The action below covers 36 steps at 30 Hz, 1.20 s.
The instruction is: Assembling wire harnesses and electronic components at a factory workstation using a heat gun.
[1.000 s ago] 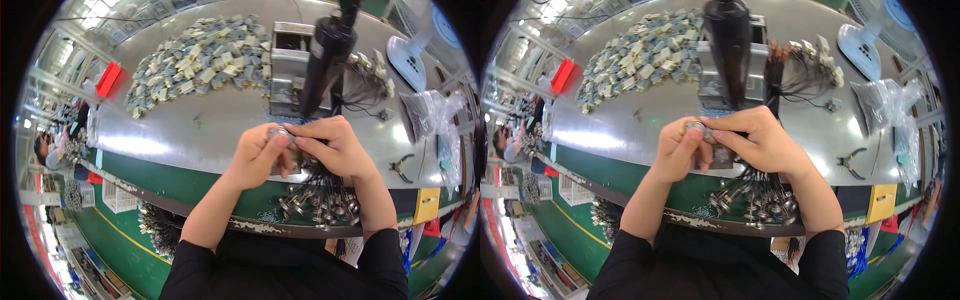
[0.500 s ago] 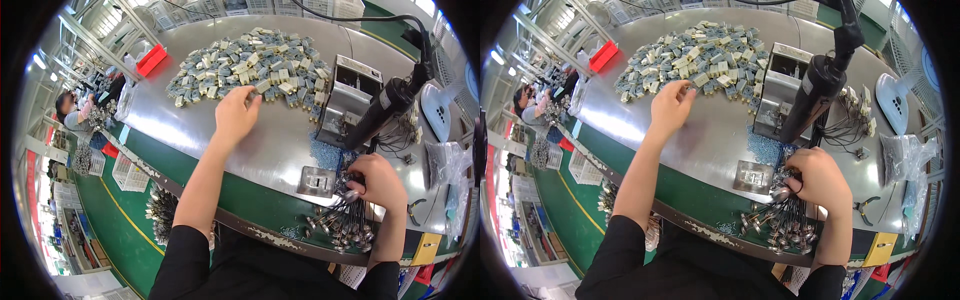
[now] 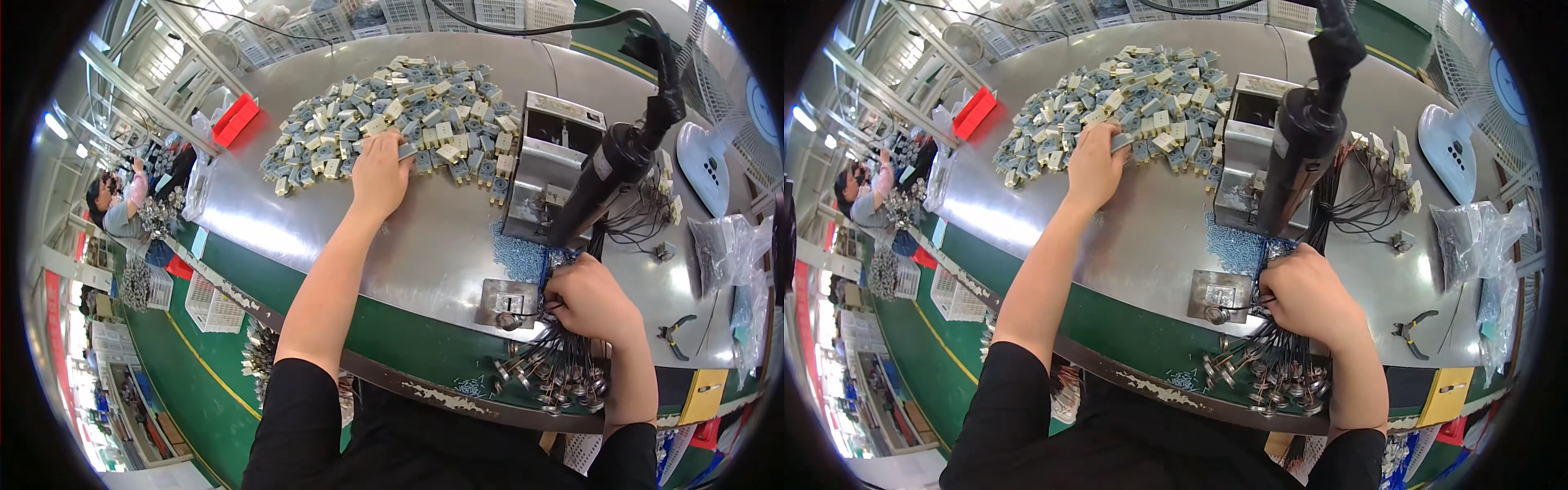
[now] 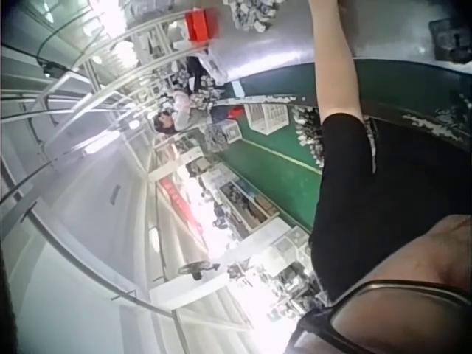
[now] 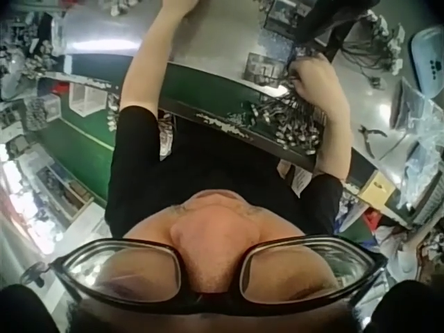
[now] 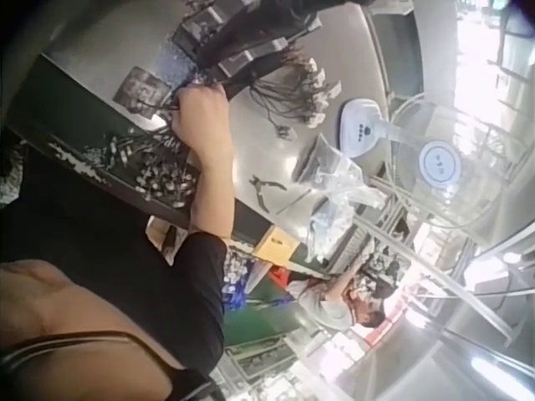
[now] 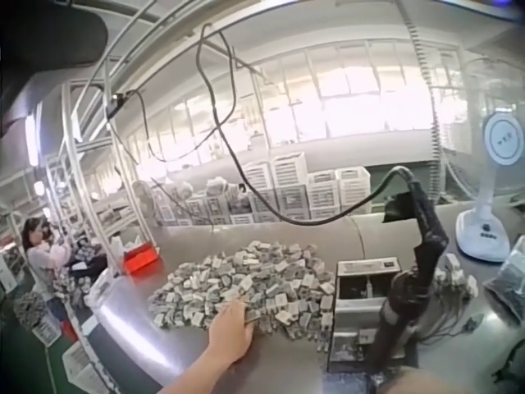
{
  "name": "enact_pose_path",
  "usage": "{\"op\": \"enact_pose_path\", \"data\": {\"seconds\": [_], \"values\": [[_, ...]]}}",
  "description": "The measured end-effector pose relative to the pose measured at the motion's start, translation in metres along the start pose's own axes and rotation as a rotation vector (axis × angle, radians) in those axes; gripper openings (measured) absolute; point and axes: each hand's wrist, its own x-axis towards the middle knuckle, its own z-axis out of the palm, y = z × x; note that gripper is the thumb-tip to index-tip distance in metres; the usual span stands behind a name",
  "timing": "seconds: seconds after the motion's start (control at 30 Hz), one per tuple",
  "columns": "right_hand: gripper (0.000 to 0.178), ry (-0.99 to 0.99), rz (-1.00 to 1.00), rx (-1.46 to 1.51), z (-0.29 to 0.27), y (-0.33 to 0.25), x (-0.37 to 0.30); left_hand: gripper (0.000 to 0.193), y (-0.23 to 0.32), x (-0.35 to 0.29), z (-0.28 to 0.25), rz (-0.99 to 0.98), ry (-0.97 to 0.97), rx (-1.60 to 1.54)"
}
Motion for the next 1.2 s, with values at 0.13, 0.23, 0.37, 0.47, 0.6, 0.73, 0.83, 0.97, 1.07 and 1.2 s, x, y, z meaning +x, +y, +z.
{"op": "enact_pose_path", "data": {"seconds": [0.13,0.23,0.37,0.47,0.6,0.73,0.83,0.97,1.07,1.2], "values": [[0.007,0.052,0.011,0.067,-0.001,-0.001,-0.002,0.03,0.02,-0.02,-0.025,-0.436,-0.063,-0.99],[0.008,0.129,0.03,0.093,0.003,0.0,-0.007,0.03,0.05,-0.05,-0.064,-0.941,-0.045,-2.069],[0.014,0.072,0.024,0.096,0.001,-0.004,-0.006,0.035,0.062,-0.099,-0.092,-1.056,-0.082,-2.018],[0.014,0.071,0.025,0.144,0.0,-0.004,-0.004,0.041,0.089,-0.124,-0.104,-1.02,-0.049,-1.951],[0.015,0.126,-0.002,0.293,0.003,0.002,0.001,0.053,0.123,-0.141,-0.119,-0.501,-0.204,-1.522],[0.017,0.176,0.04,0.334,-0.003,-0.005,0.005,0.065,0.139,-0.133,-0.146,-0.305,-0.245,-1.493],[0.016,0.202,-0.018,0.336,0.0,-0.004,0.006,0.065,0.141,-0.13,-0.147,-0.249,-0.258,-1.454],[0.015,0.184,-0.032,0.345,-0.001,-0.002,0.004,0.059,0.141,-0.127,-0.145,-0.223,-0.246,-1.41],[0.017,0.171,0.02,0.384,-0.004,-0.004,0.0,0.055,0.141,-0.124,-0.141,-0.27,-0.275,-1.456],[0.019,0.28,0.016,0.383,-0.01,-0.006,-0.005,0.046,0.138,-0.114,-0.117,-0.192,-0.332,-1.321]]}}
